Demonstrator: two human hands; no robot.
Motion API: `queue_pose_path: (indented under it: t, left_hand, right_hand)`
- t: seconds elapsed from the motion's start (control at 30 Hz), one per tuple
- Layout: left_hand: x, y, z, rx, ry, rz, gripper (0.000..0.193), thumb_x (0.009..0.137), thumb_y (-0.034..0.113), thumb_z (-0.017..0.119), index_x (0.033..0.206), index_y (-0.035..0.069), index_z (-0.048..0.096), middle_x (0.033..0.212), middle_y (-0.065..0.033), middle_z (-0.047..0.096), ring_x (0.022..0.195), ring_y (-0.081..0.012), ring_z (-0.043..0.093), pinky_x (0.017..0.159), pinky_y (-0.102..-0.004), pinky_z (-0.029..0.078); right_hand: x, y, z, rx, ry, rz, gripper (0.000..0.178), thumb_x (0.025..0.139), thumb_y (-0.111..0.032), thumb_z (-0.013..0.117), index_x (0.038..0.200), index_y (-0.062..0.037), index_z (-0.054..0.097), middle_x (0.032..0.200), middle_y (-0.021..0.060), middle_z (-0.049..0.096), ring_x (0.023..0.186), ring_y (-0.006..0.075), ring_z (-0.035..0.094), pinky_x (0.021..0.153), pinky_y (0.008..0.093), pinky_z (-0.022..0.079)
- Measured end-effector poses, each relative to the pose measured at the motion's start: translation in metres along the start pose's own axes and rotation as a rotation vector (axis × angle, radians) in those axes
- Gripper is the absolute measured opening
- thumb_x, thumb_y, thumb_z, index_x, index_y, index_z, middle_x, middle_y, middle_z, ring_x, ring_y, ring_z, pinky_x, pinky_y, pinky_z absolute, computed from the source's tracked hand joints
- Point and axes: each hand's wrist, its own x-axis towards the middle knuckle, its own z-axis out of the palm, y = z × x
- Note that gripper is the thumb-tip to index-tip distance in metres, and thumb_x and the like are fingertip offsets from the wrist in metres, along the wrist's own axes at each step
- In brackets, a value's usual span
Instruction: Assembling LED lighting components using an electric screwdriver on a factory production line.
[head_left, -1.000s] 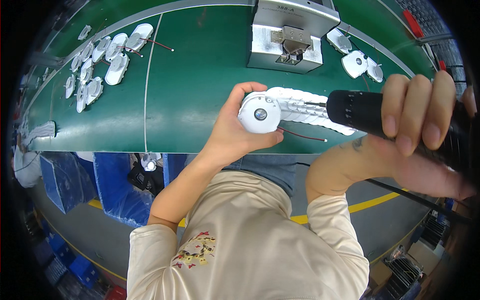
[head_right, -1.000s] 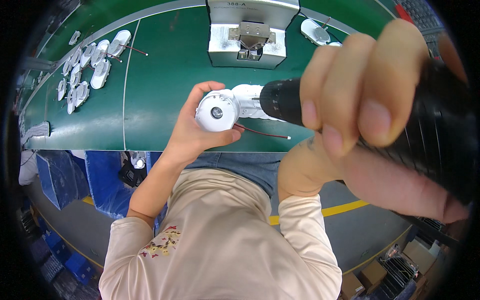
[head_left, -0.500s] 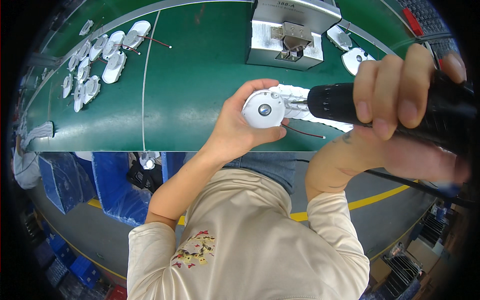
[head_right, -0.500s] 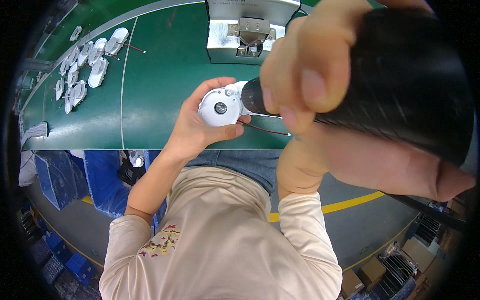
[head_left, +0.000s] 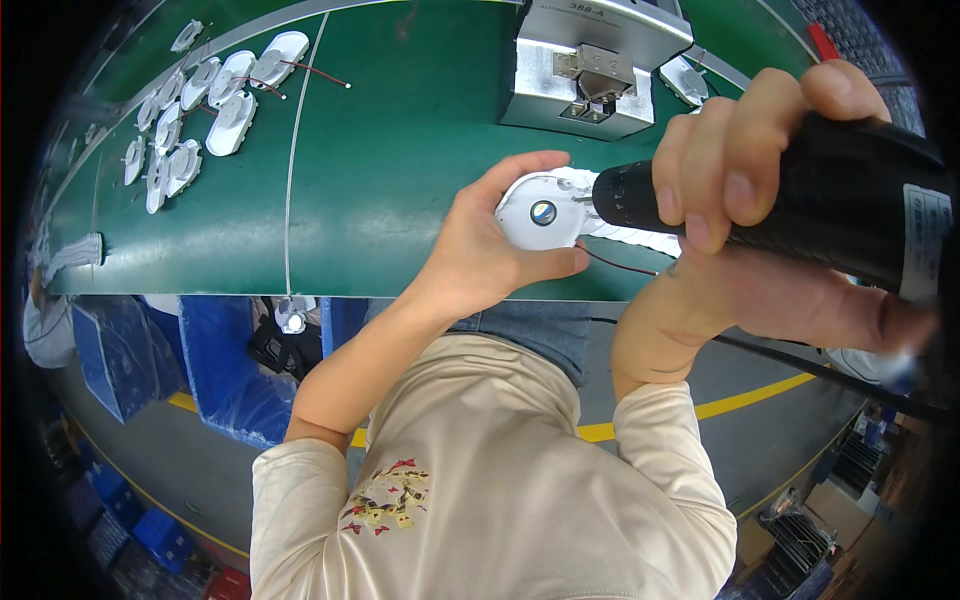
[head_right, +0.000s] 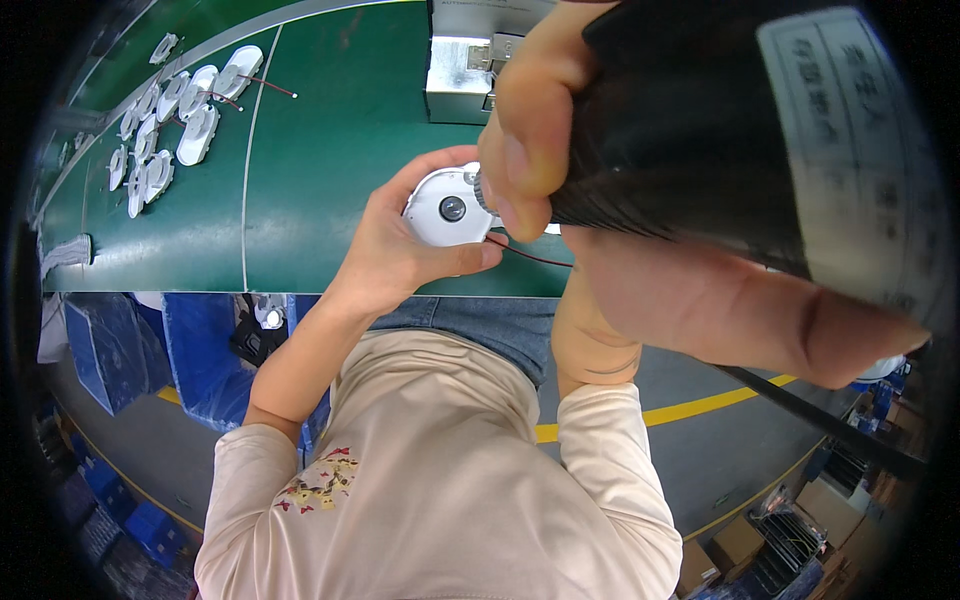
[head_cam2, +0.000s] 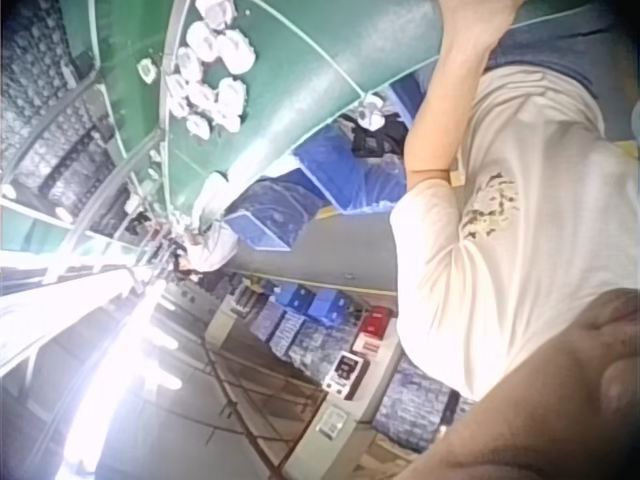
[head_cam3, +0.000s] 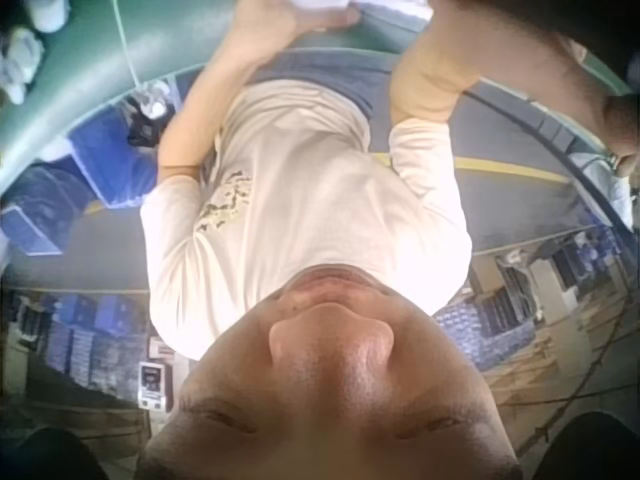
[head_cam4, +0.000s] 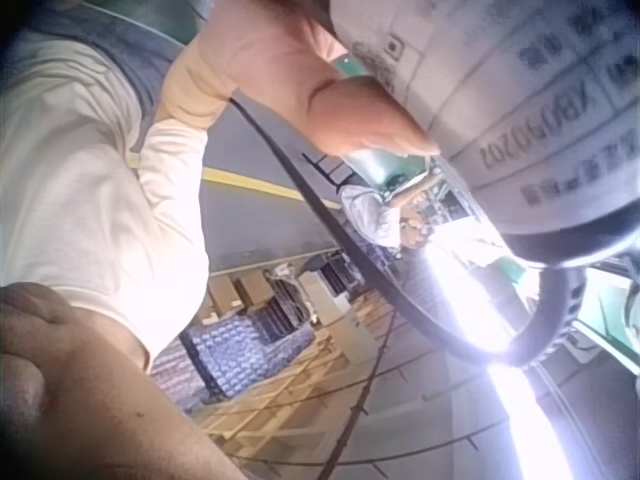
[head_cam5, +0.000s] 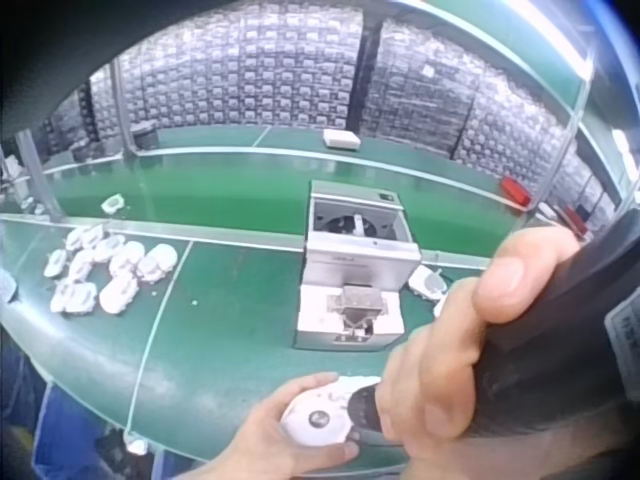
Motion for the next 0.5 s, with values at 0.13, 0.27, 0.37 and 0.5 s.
queue_pose_path:
  t: [0.13,0.27,0.37,0.5]
  left_hand:
    - [0.001,0.002,0.000,0.069,0.005,0.021,0.070,0.063,-0.007,0.077,0.126,0.000,0.046,0.100,-0.0068,0.063,0.086,-0.0129,0.063,0.078,-0.0270,0.053]
    - [0.003,0.002,-0.002,0.155,0.020,0.033,0.072,0.062,-0.005,0.079,0.127,0.000,0.047,0.101,-0.0069,0.064,0.091,-0.0132,0.062,0.079,-0.0268,0.052]
    - [0.008,-0.005,-0.005,0.108,0.007,-0.005,0.076,0.061,-0.004,0.080,0.129,-0.001,0.046,0.101,-0.0069,0.064,0.092,-0.0134,0.061,0.079,-0.0262,0.051]
    - [0.009,0.004,0.000,0.051,-0.013,-0.093,0.079,0.060,-0.005,0.080,0.131,-0.002,0.044,0.102,-0.0069,0.063,0.091,-0.0130,0.060,0.078,-0.0256,0.050]
  right_hand:
    - [0.000,0.002,0.000,0.006,0.021,0.025,0.096,0.069,-0.069,0.062,0.130,0.0009,0.038,0.082,0.0103,0.053,0.059,0.0186,0.054,0.053,0.0319,0.041]
    - [-0.001,0.003,-0.004,0.008,0.051,0.066,0.093,0.067,-0.072,0.062,0.120,0.0016,0.042,0.079,0.0114,0.053,0.055,0.0182,0.053,0.051,0.0313,0.042]
    - [-0.005,0.006,-0.005,0.003,0.054,0.097,0.091,0.066,-0.074,0.062,0.113,0.0021,0.044,0.077,0.0121,0.054,0.053,0.0179,0.053,0.049,0.0308,0.043]
    - [-0.009,0.005,0.009,0.019,0.234,0.091,0.089,0.065,-0.075,0.062,0.107,0.0024,0.046,0.074,0.0119,0.054,0.050,0.0175,0.052,0.047,0.0301,0.042]
